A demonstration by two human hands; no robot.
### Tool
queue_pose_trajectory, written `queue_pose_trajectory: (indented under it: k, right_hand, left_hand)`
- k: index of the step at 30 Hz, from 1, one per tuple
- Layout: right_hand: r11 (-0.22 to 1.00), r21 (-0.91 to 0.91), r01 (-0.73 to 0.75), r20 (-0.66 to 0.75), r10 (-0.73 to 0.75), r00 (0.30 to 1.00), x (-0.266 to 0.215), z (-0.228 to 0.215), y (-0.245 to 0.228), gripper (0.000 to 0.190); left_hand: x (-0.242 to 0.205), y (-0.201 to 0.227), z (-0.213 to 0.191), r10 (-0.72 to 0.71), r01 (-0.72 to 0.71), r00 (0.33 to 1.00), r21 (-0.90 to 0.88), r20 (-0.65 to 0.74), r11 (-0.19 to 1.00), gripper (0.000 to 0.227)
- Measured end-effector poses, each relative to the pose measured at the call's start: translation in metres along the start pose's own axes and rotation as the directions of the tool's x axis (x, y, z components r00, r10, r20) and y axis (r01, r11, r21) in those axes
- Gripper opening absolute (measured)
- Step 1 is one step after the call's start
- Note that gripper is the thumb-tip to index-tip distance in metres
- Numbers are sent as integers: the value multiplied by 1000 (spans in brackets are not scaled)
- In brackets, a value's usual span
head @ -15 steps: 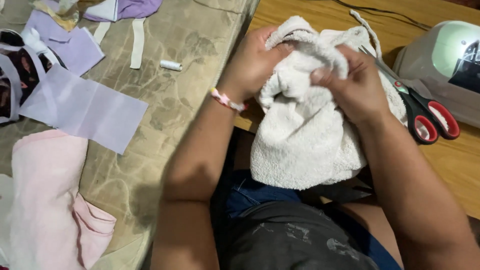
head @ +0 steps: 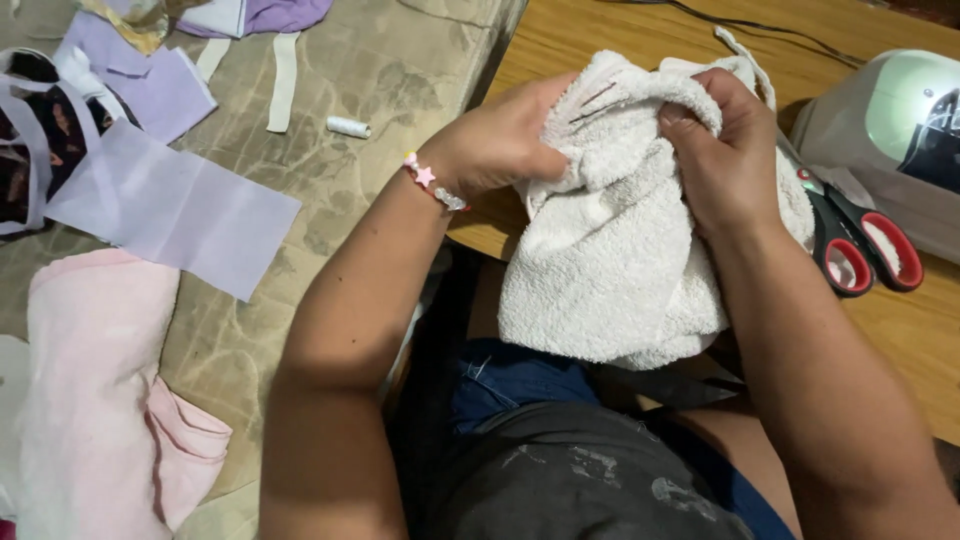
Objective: A person is seen adjusting a white towel on a wooden table and then using scissors to cut it near a sewing machine.
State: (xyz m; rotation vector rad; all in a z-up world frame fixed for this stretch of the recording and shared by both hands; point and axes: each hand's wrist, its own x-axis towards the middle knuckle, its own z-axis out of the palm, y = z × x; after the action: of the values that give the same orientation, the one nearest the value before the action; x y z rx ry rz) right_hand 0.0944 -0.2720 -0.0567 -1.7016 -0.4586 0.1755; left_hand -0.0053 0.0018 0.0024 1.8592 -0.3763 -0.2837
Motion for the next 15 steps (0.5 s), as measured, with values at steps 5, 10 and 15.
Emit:
queue_pose_trajectory:
  k: [5,10,15]
  right_hand:
    - [981,-188,43,-12,-46,999,2,3,1,17]
    - [989,-144,-18,-41,12,999,1,6,-4,17]
    - [981,-182,62,-39,-70,997,3,4,-2,15]
  left_hand:
    - [-4,-17,1,41,-53,998,-405,-39,913,75]
    - [-8,-3,-2,-76,62,997,-396,-18,916,88]
    - [-4,2,5,-73,66,993,-79,-88,995,74]
